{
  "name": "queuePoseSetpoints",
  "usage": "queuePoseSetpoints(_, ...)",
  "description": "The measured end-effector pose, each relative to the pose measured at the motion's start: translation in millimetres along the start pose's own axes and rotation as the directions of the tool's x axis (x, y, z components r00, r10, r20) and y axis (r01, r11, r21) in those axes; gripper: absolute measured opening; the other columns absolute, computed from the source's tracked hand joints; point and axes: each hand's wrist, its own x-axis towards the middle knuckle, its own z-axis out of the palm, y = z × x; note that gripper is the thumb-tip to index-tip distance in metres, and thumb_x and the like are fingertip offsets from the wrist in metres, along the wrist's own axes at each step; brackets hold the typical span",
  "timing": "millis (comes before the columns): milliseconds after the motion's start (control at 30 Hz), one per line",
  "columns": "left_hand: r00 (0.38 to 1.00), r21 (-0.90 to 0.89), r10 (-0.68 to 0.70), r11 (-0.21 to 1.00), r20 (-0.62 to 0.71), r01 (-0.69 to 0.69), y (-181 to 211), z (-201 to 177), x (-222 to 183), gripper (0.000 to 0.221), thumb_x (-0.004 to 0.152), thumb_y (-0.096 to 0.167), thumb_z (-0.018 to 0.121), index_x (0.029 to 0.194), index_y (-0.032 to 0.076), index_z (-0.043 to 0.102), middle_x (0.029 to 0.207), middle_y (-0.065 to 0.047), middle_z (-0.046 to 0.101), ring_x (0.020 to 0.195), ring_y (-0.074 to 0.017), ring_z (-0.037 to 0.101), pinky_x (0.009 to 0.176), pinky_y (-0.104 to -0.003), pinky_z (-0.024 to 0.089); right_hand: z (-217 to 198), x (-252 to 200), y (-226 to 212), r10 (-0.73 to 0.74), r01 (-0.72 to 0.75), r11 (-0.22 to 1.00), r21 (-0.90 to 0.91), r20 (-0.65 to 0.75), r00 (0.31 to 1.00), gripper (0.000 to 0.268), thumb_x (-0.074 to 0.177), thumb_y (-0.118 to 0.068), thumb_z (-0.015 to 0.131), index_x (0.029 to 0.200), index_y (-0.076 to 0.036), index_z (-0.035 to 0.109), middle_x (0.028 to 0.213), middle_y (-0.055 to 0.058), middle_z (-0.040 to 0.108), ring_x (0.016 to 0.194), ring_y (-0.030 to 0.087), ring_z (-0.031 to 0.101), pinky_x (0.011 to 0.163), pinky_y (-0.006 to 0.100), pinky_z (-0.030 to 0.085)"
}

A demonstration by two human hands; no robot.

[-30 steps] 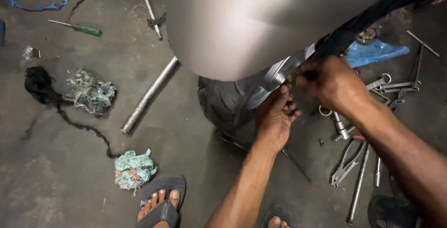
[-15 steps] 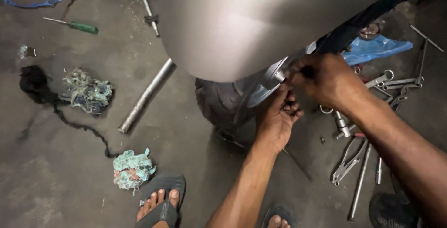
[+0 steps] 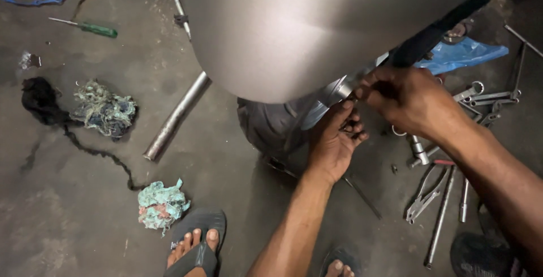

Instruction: The person works on the front wheel of a scooter, threading a cable along the fork and fitting a nut onto the wheel hub stud by hand. They then use pliers to tighten or adjust a component at the wheel hub.

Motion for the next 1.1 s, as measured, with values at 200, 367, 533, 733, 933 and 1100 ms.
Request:
queuePoseSetpoints(200, 1.0, 0.066, 0.004, 0.998, 0.022, -0.005, 10.2, -0.3, -2.1, 0.023, 0.092, 0.03, 0.079, 0.106, 0.015, 0.07, 0.088, 0.004, 0.061, 0.078, -0.0087, 0.055, 0.075, -0.031, 0.048, 2.1, 0.0, -14.6, 0.072, -0.072, 0.997, 0.03, 0.011, 0.997, 0.029, 0.095, -0.028, 0.068, 0.116, -0.009, 0.074, 0.094, 0.013, 0.079, 0.077, 0.022, 0.076, 0.071, 0.037, 0.06)
queuePoseSetpoints(367, 0.999, 0.188, 0.015, 0.982, -0.037, -0.008, 12.7, 7.6, -4.6, 0.026, 0.094, 0.033, 0.077, 0.105, 0.01, 0.071, 0.087, 0.002, 0.063, 0.074, -0.0086, 0.055, 0.071, -0.03, 0.049, -1.3, 2.4, -22.9, 0.251, -0.238, 0.963, -0.126, 0.094, 0.964, 0.024, 0.103, -0.029, 0.067, 0.115, -0.01, 0.075, 0.084, 0.014, 0.078, 0.071, 0.027, 0.07, 0.066, 0.038, 0.055)
queuePoseSetpoints(533, 0.849, 0.866, 0.503, 0.341, 0.159, -0.365, 10.2, 24.2, -20.2, 0.022, 0.104, 0.025, 0.068, 0.109, 0.005, 0.073, 0.076, -0.003, 0.055, 0.069, -0.0102, 0.047, 0.061, -0.029, 0.04, 1.2, 3.8, -9.3, 0.163, -0.18, 0.971, 0.159, 0.119, 0.98, 0.023, 0.1, -0.026, 0.063, 0.113, -0.008, 0.072, 0.086, 0.011, 0.078, 0.077, 0.02, 0.073, 0.068, 0.036, 0.058)
queuePoseSetpoints(733, 0.704, 0.919, 0.624, -0.06, 0.339, -0.389, 11.6, 34.4, -15.4, 0.016, 0.101, 0.019, 0.069, 0.097, 0.003, 0.072, 0.079, -0.009, 0.065, 0.066, -0.019, 0.059, 0.061, -0.034, 0.045, 15.3, 6.3, 27.5, -0.252, 0.243, 0.923, 0.298, -0.008, 0.968, 0.027, 0.096, -0.011, 0.065, 0.121, -0.004, 0.067, 0.112, 0.01, 0.075, 0.103, 0.02, 0.073, 0.09, 0.033, 0.058)
queuePoseSetpoints(933, 0.618, 0.843, 0.62, -0.139, 0.484, -0.52, 14.7, 35.1, -11.7, 0.013, 0.104, 0.015, 0.065, 0.105, 0.003, 0.071, 0.094, -0.012, 0.07, 0.081, -0.0233, 0.067, 0.07, -0.036, 0.052, 4.4, 6.9, 13.7, -0.274, 0.274, 0.957, 0.097, -0.016, 0.962, 0.022, 0.096, -0.011, 0.069, 0.117, -0.005, 0.07, 0.106, 0.011, 0.077, 0.095, 0.022, 0.075, 0.082, 0.035, 0.058)
queuePoseSetpoints(1100, 0.684, 0.869, 0.569, -0.119, 0.456, -0.481, 15.9, 26.7, -5.2, 0.014, 0.104, 0.016, 0.065, 0.102, 0.004, 0.072, 0.09, -0.011, 0.071, 0.075, -0.0231, 0.069, 0.066, -0.034, 0.052, 3.8, 5.5, 16.4, -0.358, 0.359, 0.927, 0.105, -0.033, 0.933, 0.025, 0.095, -0.009, 0.066, 0.119, -0.002, 0.067, 0.108, 0.013, 0.075, 0.098, 0.024, 0.075, 0.084, 0.036, 0.059)
